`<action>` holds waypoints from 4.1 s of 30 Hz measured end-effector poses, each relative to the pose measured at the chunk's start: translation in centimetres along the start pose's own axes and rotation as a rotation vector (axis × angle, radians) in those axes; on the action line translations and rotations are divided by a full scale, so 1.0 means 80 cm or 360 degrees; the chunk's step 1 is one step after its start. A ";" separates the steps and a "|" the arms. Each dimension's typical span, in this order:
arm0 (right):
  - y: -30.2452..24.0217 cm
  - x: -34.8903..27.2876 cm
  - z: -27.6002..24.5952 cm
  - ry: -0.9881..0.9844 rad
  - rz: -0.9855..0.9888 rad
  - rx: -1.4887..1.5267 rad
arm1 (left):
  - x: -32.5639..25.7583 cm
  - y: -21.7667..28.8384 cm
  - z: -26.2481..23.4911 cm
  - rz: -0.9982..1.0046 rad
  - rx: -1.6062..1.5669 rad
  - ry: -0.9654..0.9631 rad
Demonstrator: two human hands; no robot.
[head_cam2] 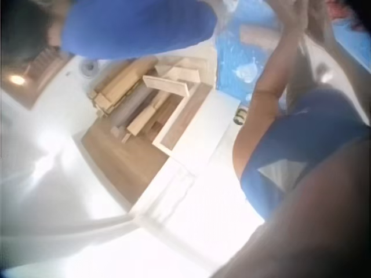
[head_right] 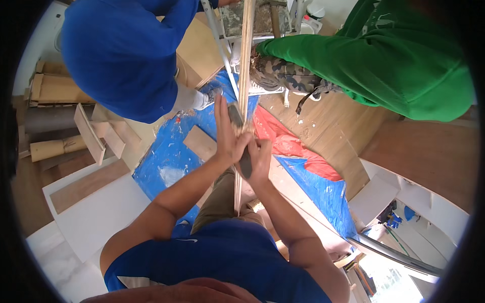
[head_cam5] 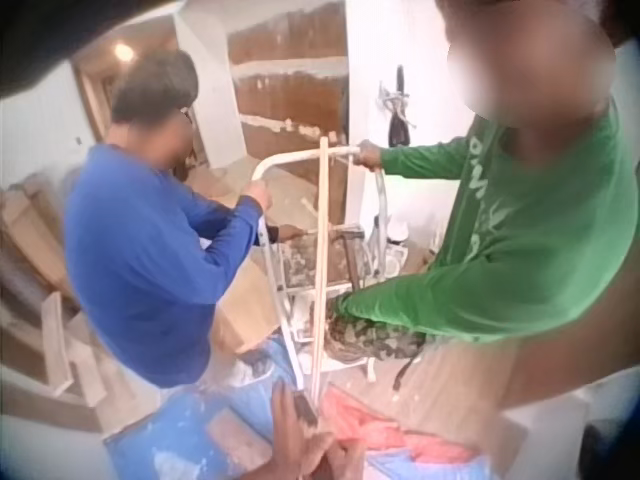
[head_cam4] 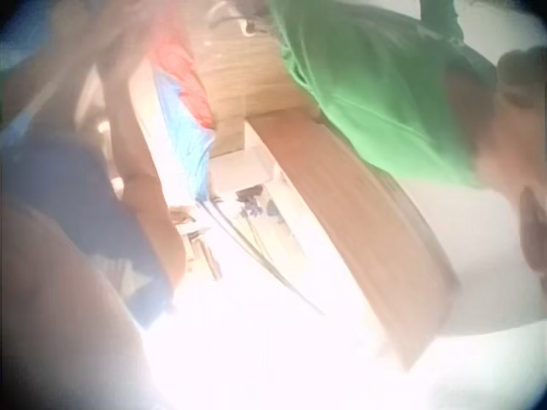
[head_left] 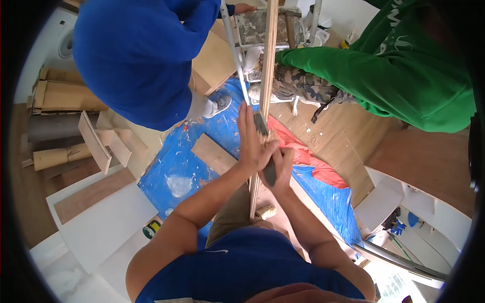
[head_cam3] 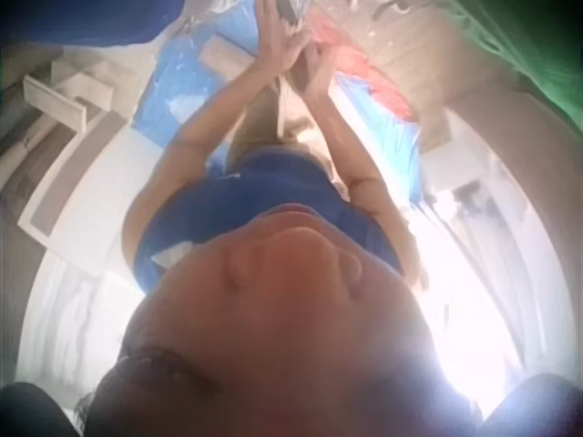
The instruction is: The person uses a hammer and a metal block to tap a wooden plank into place on a white metal frame held by two coworkers. The person then lifts the assembled wooden panel and positions it against a wall.
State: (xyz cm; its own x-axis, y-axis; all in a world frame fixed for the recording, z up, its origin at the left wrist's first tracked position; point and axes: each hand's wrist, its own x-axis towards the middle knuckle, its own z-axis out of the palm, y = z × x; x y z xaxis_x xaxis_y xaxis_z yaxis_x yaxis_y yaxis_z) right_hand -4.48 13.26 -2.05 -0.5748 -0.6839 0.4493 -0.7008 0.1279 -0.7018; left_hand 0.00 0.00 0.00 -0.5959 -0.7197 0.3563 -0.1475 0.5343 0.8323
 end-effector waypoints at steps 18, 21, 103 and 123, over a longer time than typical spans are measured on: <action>0.044 0.091 0.024 0.0215 -0.0044 0.0028 | 0.118 0.000 0.020 0.0166 -0.0066 0.0006; -0.004 -0.019 0.007 -0.0008 0.0122 -0.0019 | -0.026 0.003 -0.006 0.0017 -0.0103 -0.0031; 0.009 0.071 -0.010 0.0129 -0.0199 0.0038 | 0.032 0.017 -0.029 0.0385 0.0445 -0.0391; 0.032 0.063 -0.023 -0.0343 0.0109 -0.0351 | 0.024 -0.021 0.020 0.0345 -0.0168 -0.0474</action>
State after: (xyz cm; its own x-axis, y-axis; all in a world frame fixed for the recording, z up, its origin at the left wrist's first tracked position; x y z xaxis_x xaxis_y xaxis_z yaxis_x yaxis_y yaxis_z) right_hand -9.95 11.48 -0.56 -0.5375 -0.8018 0.2611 -0.7519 0.3155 -0.5789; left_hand -2.15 -1.60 -1.40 -0.8099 -0.4266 0.4027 0.0797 0.6000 0.7960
